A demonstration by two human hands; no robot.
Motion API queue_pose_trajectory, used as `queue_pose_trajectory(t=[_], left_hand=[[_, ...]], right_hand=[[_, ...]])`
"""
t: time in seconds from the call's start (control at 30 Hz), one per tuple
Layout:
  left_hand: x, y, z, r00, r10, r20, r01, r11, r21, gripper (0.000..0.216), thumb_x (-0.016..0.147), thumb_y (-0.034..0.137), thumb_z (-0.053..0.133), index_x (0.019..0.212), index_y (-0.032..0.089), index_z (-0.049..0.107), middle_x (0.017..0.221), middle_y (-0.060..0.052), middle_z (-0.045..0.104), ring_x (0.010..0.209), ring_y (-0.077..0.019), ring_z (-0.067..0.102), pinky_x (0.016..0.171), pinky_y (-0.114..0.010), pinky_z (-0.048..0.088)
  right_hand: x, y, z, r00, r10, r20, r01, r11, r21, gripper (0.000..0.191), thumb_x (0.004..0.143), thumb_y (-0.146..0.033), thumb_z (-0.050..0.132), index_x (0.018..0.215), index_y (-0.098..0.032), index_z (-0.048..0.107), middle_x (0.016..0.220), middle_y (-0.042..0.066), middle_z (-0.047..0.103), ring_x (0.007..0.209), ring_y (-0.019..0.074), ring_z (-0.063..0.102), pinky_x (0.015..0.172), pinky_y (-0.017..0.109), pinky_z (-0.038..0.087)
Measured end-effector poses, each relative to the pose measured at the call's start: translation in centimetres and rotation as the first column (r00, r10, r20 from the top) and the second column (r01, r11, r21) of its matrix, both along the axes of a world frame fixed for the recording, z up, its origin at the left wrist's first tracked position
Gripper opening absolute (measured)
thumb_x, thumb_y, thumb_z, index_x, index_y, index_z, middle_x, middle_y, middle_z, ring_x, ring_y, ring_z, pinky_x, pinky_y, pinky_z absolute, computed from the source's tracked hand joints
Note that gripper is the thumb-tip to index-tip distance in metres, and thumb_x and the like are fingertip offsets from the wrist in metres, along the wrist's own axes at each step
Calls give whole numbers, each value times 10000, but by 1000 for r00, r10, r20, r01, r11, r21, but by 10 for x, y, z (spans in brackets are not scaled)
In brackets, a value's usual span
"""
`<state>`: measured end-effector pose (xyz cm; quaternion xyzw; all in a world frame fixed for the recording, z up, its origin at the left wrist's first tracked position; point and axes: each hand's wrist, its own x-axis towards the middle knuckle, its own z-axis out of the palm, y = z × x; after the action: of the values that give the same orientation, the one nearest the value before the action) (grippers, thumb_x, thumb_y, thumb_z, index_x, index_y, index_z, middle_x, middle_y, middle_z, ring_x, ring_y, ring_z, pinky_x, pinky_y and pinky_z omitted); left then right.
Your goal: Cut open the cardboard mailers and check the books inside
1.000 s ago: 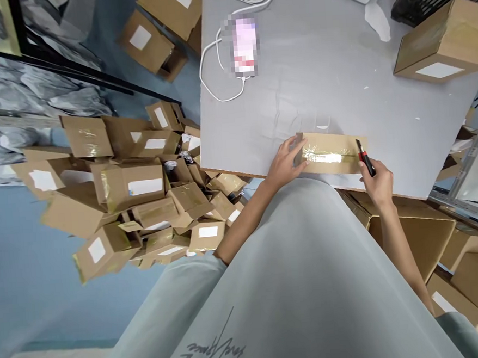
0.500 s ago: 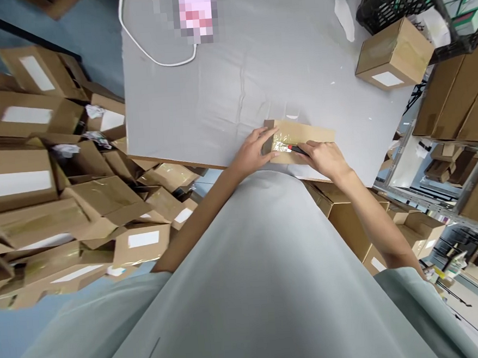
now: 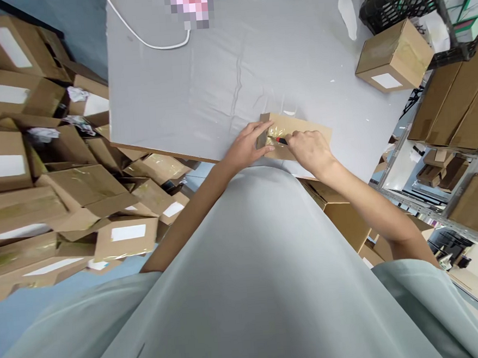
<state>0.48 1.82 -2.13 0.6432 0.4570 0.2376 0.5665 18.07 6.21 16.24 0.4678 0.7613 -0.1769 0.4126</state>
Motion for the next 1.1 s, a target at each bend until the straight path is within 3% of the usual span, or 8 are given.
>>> queue_pose_trajectory(t=[0.13, 0.4, 0.63, 0.77, 0.9, 1.0, 1.1], left_hand=[[-1, 0, 6, 999, -11, -35, 10, 1000, -19, 848, 1009, 695, 679, 1737, 309, 480, 1617, -126, 589, 1497, -350, 578, 1294, -489, 463], [28, -5, 13, 996, -39, -78, 36, 999, -37, 764, 1024, 590, 670, 1735, 385, 479, 1577, -75, 632, 1484, -337, 579, 1261, -483, 489], [36, -4, 16, 991, -34, -128, 28, 999, -46, 774, 1018, 605, 662, 1735, 374, 483, 1581, -80, 642, 1395, -324, 637, 1240, -480, 512], [35, -6, 19, 985, -3, -173, -12, 997, -82, 815, 996, 692, 672, 1725, 369, 504, 1632, -101, 622, 1352, -336, 671, 1176, -482, 566], [38, -9, 20, 980, 27, -195, -49, 993, -108, 872, 966, 765, 685, 1720, 362, 511, 1692, -113, 587, 1391, -360, 668, 1184, -522, 570], [42, -9, 22, 979, 39, -201, -67, 989, -134, 921, 940, 786, 706, 1724, 349, 504, 1751, -120, 533, 1394, -365, 674, 1203, -554, 567], [40, -9, 23, 978, 62, -200, -96, 981, -167, 955, 903, 797, 742, 1714, 346, 516, 1766, -117, 518, 1403, -366, 678, 1220, -572, 564]], right_hand=[[6, 5, -8, 1000, 12, -8, -12, 1000, -16, 349, 1148, -303, 542, 1356, -143, 772, 1166, 245, 830, 1111, 345, 800, 925, 400, 553], [64, -7, -19, 998, -21, -67, 22, 999, 24, 420, 1158, -370, 472, 1355, -170, 785, 1089, 237, 836, 1045, 351, 790, 889, 426, 547], [155, -28, -16, 986, -154, -60, 156, 987, 38, 477, 1162, -459, 461, 1296, -169, 815, 1024, 256, 828, 997, 368, 771, 845, 442, 490], [217, -44, -6, 981, -196, 7, 196, 979, 53, 470, 1175, -468, 455, 1299, -187, 810, 1055, 240, 828, 948, 326, 753, 809, 415, 447], [252, -55, 0, 967, -248, 59, 246, 969, 37, 427, 1201, -423, 435, 1282, -230, 807, 1115, 178, 826, 911, 283, 751, 764, 366, 396], [273, -62, -8, 964, -268, -2, 267, 962, 59, 405, 1205, -406, 447, 1311, -239, 801, 1130, 159, 819, 913, 272, 754, 747, 349, 381], [302, -75, -29, 939, -314, -141, 329, 939, 101, 360, 1182, -382, 505, 1355, -249, 792, 1163, 149, 819, 939, 276, 751, 746, 349, 405]])
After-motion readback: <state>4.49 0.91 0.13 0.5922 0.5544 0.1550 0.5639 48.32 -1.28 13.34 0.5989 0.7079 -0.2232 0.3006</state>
